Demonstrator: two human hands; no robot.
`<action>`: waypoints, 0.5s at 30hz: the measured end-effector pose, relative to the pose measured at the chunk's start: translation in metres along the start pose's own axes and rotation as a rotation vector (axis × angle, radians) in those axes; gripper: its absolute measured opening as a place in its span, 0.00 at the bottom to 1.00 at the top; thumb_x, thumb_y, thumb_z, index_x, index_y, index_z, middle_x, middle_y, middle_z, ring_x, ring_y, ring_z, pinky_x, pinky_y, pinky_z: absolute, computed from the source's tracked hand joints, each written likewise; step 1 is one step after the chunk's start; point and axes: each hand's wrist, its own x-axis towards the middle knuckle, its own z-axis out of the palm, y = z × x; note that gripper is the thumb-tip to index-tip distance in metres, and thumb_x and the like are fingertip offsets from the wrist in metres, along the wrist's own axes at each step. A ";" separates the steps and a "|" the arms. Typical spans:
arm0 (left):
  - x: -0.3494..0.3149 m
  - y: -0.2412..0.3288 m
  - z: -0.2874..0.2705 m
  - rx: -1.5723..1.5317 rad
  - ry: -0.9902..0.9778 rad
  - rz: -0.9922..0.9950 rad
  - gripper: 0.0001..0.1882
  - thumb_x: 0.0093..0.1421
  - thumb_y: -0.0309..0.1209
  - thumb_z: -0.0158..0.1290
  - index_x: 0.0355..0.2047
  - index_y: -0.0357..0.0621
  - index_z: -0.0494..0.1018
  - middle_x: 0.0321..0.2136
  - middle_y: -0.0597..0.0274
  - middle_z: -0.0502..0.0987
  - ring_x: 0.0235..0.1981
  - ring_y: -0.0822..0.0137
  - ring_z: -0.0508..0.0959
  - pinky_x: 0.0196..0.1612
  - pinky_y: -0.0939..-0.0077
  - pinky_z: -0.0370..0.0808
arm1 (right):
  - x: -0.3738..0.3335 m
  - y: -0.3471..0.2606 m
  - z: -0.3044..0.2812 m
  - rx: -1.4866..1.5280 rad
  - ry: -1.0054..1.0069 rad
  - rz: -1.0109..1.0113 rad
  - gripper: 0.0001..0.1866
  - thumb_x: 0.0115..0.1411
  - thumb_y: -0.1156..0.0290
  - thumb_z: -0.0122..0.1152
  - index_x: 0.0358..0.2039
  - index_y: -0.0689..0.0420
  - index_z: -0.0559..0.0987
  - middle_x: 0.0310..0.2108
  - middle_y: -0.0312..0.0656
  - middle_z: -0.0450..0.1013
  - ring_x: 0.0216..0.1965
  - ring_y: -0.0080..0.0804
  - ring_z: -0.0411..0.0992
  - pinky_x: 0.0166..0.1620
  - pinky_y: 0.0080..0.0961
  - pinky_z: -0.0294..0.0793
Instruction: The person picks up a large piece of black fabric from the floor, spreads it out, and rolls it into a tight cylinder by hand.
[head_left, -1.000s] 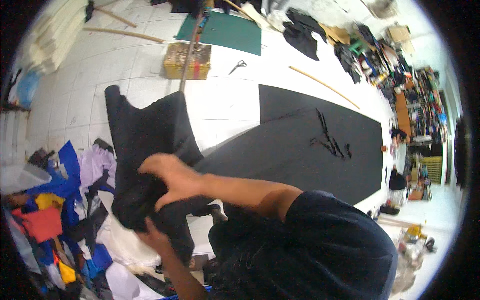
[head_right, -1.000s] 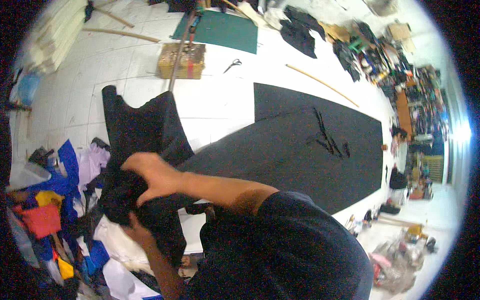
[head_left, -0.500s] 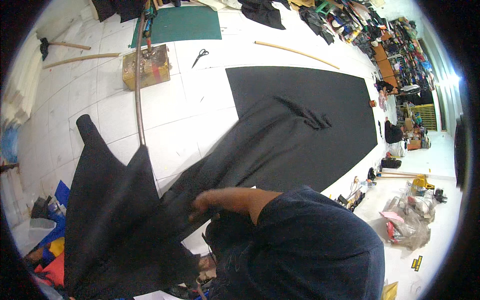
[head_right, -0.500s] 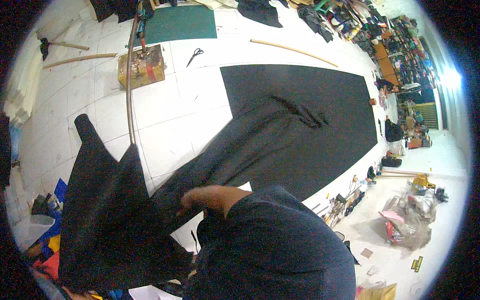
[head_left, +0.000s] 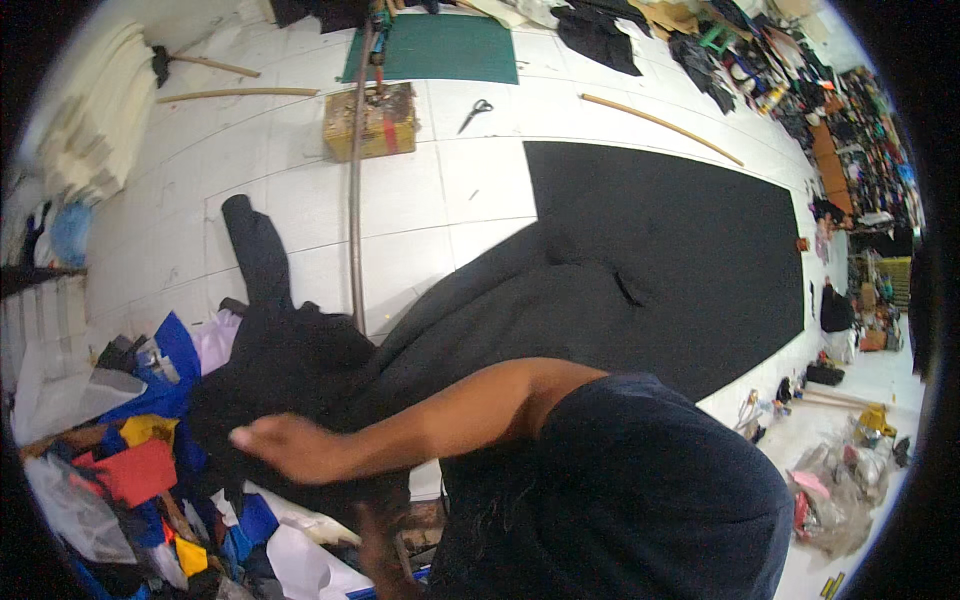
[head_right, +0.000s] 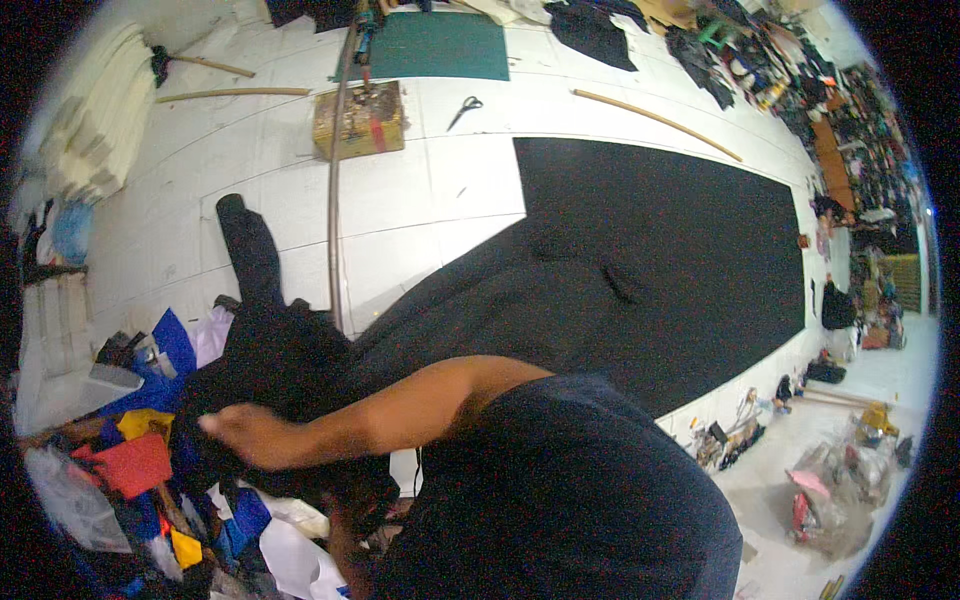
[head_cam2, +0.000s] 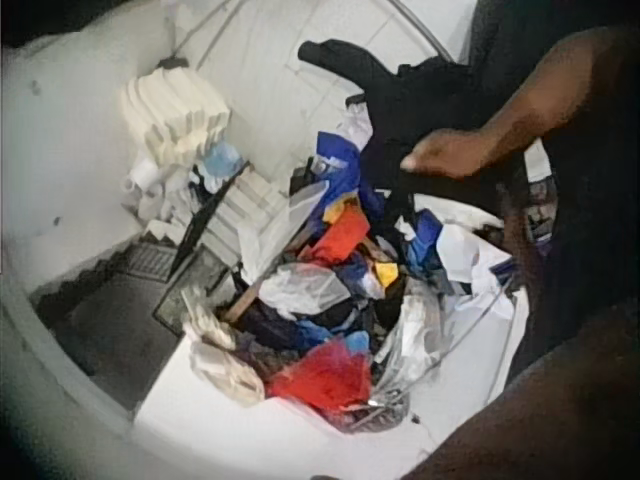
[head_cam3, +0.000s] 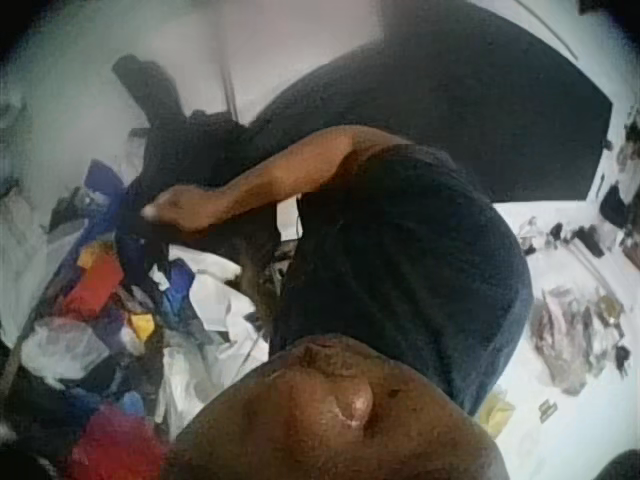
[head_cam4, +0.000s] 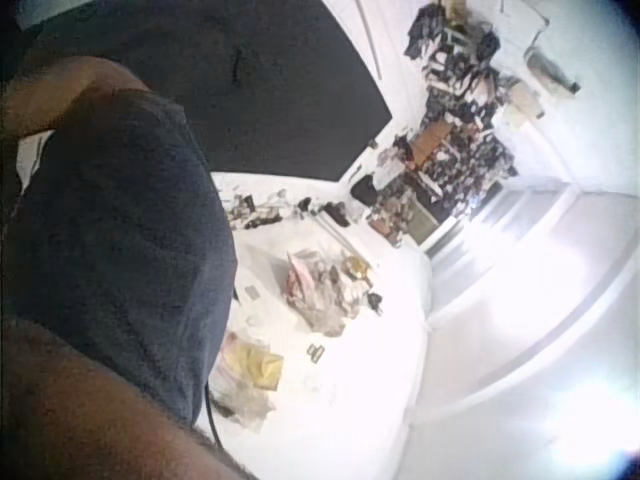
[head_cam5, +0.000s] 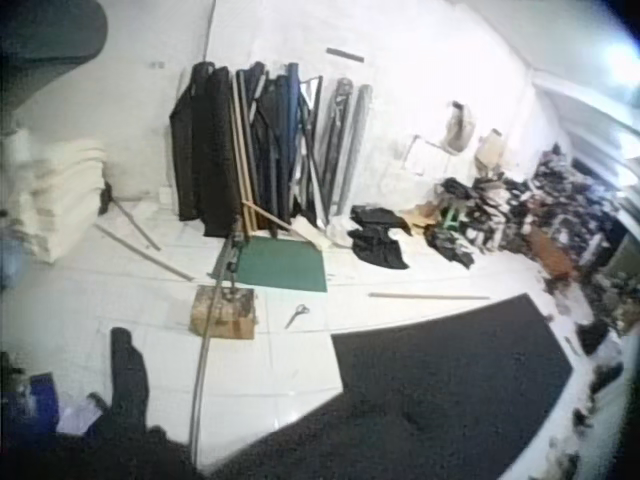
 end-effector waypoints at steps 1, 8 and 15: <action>-0.007 0.003 0.009 -0.077 -0.047 -0.028 0.30 0.62 0.49 0.43 0.58 0.42 0.64 0.57 0.51 0.67 0.55 0.48 0.69 0.59 0.48 0.64 | 0.006 -0.018 0.030 0.126 -0.062 -0.033 0.31 0.69 0.46 0.39 0.20 0.59 0.69 0.18 0.39 0.59 0.25 0.27 0.60 0.31 0.32 0.66; -0.002 0.029 0.006 -0.868 -0.008 -0.192 0.30 0.63 0.50 0.41 0.59 0.44 0.64 0.58 0.51 0.67 0.56 0.46 0.68 0.60 0.46 0.62 | 0.024 -0.054 0.094 0.169 -0.260 -0.497 0.20 0.56 0.67 0.66 0.46 0.61 0.73 0.39 0.46 0.72 0.38 0.34 0.72 0.44 0.28 0.72; -0.057 0.079 -0.041 -1.302 -0.197 0.043 0.34 0.64 0.53 0.36 0.63 0.44 0.59 0.61 0.51 0.62 0.60 0.45 0.64 0.63 0.46 0.59 | -0.024 0.090 -0.109 -0.767 0.112 -0.109 0.53 0.50 0.49 0.71 0.65 0.61 0.52 0.60 0.62 0.57 0.62 0.53 0.58 0.62 0.42 0.58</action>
